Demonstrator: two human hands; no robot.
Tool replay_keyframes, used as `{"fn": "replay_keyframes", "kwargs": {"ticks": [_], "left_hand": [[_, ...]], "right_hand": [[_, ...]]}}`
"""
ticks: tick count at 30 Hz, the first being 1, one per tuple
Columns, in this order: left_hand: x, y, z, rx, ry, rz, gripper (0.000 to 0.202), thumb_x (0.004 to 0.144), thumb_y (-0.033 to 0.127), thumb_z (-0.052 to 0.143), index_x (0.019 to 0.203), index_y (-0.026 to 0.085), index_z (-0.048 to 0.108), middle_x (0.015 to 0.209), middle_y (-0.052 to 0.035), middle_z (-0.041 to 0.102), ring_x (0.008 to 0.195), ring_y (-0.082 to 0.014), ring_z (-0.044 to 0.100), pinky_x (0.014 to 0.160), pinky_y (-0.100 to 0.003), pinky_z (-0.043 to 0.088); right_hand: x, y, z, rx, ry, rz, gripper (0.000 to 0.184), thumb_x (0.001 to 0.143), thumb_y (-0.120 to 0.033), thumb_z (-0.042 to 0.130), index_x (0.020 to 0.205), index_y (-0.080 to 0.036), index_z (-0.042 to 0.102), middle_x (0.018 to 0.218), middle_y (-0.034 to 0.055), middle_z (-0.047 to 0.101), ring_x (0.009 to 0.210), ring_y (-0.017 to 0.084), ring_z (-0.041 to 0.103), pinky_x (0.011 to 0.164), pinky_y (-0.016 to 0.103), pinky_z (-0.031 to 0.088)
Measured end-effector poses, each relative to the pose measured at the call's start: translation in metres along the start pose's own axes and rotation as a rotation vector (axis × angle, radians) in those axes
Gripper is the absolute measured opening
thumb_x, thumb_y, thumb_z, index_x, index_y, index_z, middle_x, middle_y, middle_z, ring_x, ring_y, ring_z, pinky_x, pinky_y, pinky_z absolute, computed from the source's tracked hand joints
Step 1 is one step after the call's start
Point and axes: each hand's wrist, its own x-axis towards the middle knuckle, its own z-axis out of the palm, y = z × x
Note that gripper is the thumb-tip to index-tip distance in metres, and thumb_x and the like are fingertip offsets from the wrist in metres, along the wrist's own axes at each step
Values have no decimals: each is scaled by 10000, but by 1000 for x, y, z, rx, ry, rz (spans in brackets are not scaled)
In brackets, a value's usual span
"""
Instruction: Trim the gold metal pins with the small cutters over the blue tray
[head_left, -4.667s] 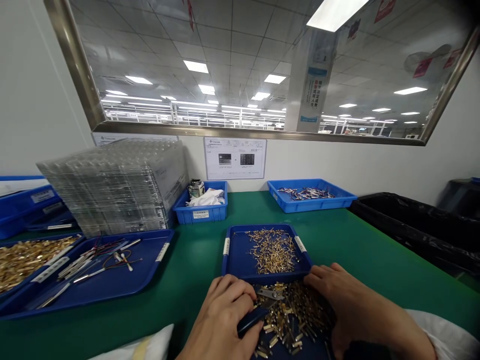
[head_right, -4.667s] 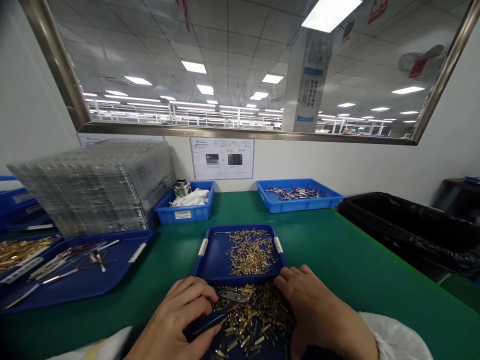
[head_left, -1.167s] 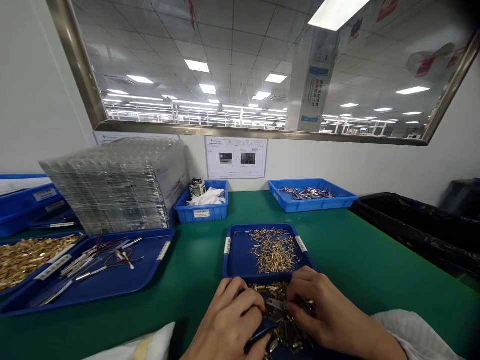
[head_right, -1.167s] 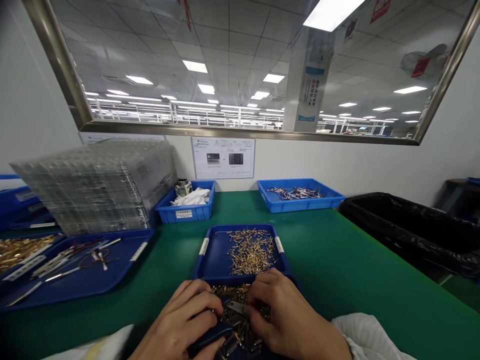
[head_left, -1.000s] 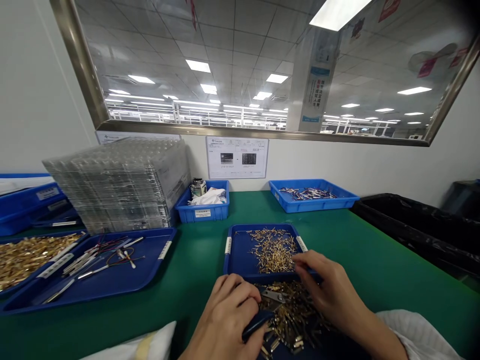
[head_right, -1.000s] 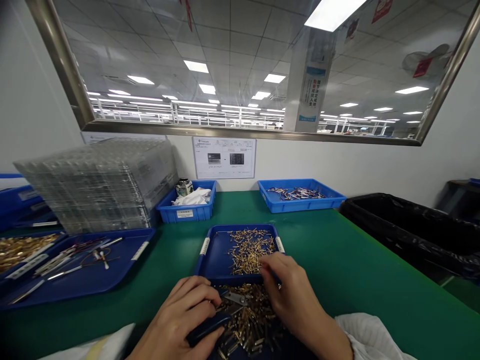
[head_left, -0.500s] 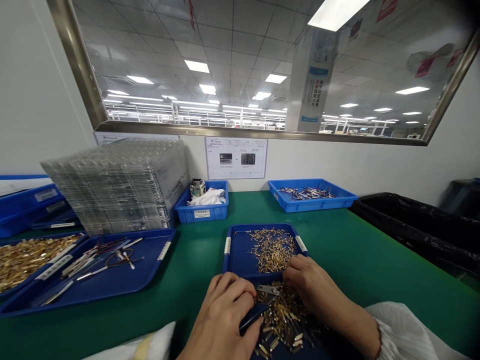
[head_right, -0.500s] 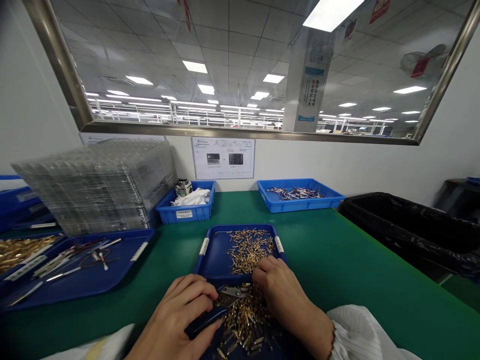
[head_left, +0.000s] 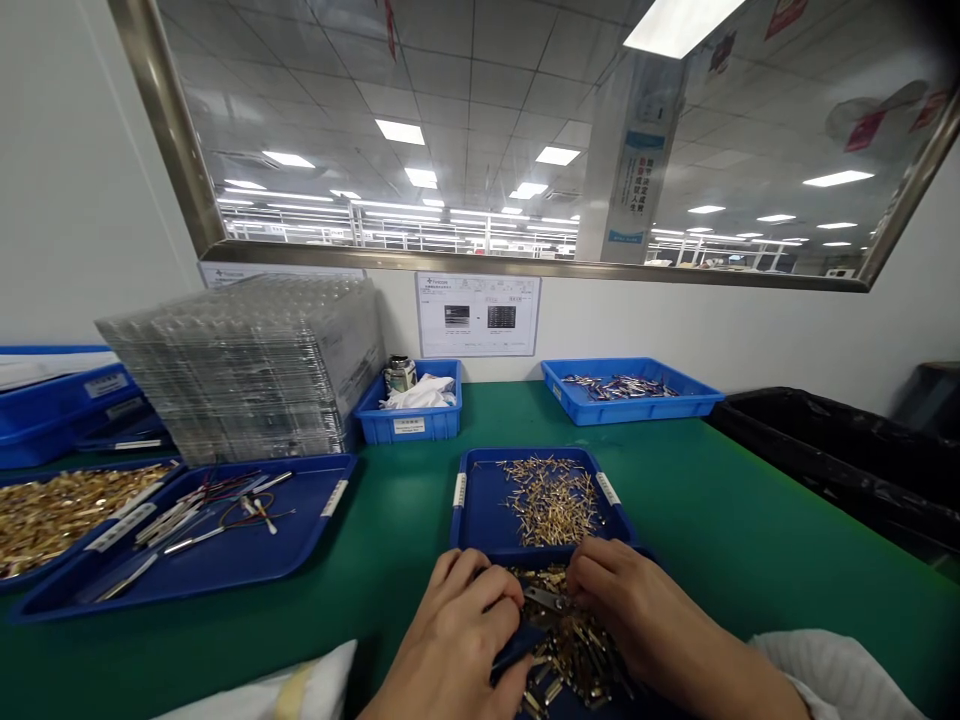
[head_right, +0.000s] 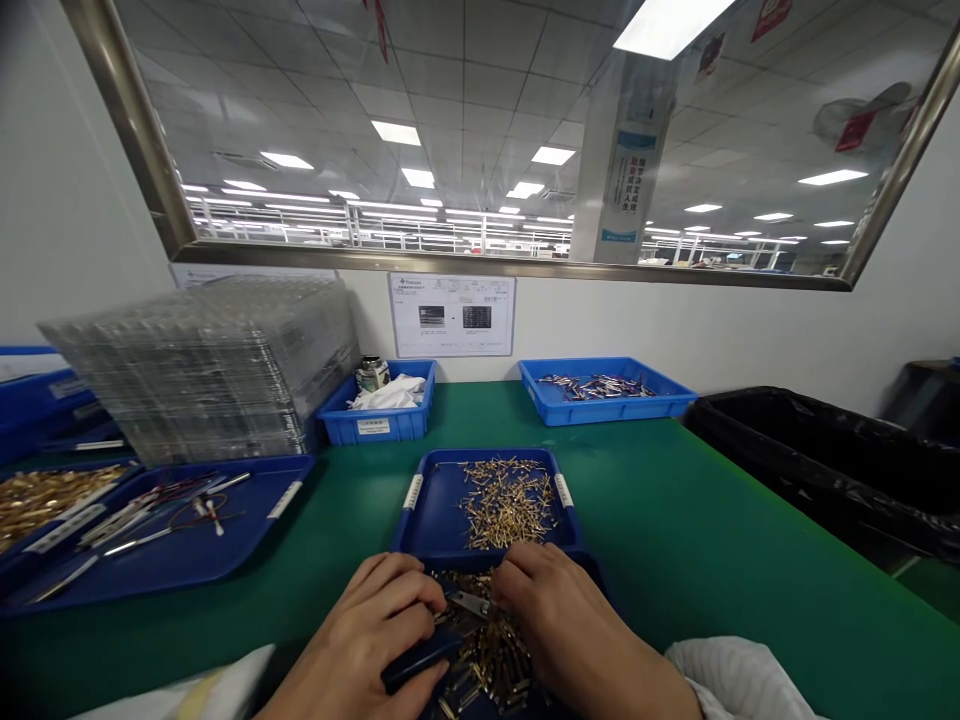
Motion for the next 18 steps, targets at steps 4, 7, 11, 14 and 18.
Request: {"fn": "replay_keyframes", "kwargs": {"ticks": [4,7,11,14,18], "left_hand": [[-2,2,-1,17,-20,-12,77,664,129,619,652,187,569,763,-17,596,768,-211,503,712,-379,433],[0,8,-9,33,-51,-78,59,689,136,608,697,188,582,787,-21,602,776,-212,507,716,-377,439],[4,13,-17,40,-70,-78,62,696,127,610,693,185,589,786,-20,616,758,-208,509,711,-380,446],[7,15,-18,15,-18,-21,66,698,118,606,672,176,590,760,-25,620,721,-198,500,659,-355,441],[9,17,-19,-25,81,36,72,730,113,590,693,173,606,750,-30,625,723,-200,500,655,-357,429]], "right_hand": [[0,-3,-3,115,6,36,236,836,3,378,845,-179,526,835,29,542,720,146,509,640,241,389],[1,-5,-7,271,54,54,196,859,-39,397,854,-185,527,828,14,544,719,128,527,636,223,395],[1,-5,-10,376,89,44,182,841,-50,426,777,-183,533,797,0,549,711,113,535,622,209,389],[1,-6,-10,381,122,87,174,765,-15,470,733,-174,533,745,-8,558,685,119,528,601,216,374],[1,-8,-10,386,216,113,165,709,-11,485,659,-168,499,676,-17,540,671,132,499,602,238,348]]}}
